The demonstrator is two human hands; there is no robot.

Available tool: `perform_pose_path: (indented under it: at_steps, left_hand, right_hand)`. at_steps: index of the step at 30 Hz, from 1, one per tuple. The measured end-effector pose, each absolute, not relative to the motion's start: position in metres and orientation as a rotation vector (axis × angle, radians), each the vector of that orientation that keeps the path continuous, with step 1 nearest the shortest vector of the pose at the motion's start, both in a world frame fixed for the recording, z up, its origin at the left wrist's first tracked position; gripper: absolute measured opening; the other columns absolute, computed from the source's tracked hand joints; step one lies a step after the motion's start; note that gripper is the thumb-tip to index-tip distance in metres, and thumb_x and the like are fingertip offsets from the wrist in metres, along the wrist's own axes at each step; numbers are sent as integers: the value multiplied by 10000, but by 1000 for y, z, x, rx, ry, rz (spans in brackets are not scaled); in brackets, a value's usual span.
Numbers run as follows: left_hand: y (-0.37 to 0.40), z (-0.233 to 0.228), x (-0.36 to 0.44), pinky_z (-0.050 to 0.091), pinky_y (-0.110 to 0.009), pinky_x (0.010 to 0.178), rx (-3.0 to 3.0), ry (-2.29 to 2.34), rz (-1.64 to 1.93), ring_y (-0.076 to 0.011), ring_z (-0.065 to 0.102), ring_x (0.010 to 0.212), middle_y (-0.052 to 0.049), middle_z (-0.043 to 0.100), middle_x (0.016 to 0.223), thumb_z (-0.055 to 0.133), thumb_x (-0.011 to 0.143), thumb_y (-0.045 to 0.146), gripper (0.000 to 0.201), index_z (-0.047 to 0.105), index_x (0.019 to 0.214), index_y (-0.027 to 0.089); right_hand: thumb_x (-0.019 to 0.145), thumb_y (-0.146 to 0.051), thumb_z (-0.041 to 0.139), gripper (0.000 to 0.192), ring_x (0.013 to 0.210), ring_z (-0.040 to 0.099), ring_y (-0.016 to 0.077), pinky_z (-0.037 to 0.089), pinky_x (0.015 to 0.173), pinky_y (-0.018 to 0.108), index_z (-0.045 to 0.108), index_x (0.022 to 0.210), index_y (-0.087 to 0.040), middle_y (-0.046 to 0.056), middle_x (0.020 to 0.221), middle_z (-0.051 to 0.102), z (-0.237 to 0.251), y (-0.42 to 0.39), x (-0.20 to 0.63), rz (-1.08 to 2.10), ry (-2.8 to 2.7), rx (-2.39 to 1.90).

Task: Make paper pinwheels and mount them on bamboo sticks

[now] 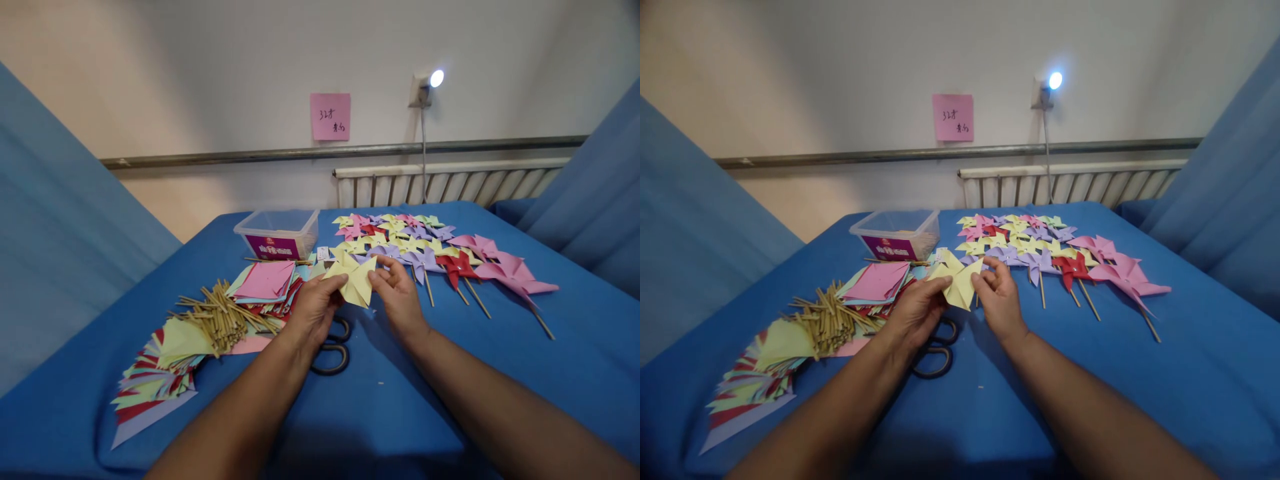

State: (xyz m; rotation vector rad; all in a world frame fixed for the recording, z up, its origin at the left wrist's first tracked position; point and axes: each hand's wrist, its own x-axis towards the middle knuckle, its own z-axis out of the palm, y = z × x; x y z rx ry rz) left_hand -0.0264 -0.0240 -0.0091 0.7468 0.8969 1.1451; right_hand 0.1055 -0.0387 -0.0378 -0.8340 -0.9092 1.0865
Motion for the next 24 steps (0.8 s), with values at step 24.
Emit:
perform_pose_path:
  at_steps: [24]
  left_hand:
    - [-25, -8, -28, 463, -252, 677, 865, 880, 1102, -130, 592, 672, -37, 667, 753, 789, 609, 227, 277, 695, 846, 118]
  right_hand:
    - [737, -390, 717, 227, 586, 480, 114, 375, 537, 238, 602, 709, -197, -24, 629, 572, -38, -40, 110, 1037, -1113, -910]
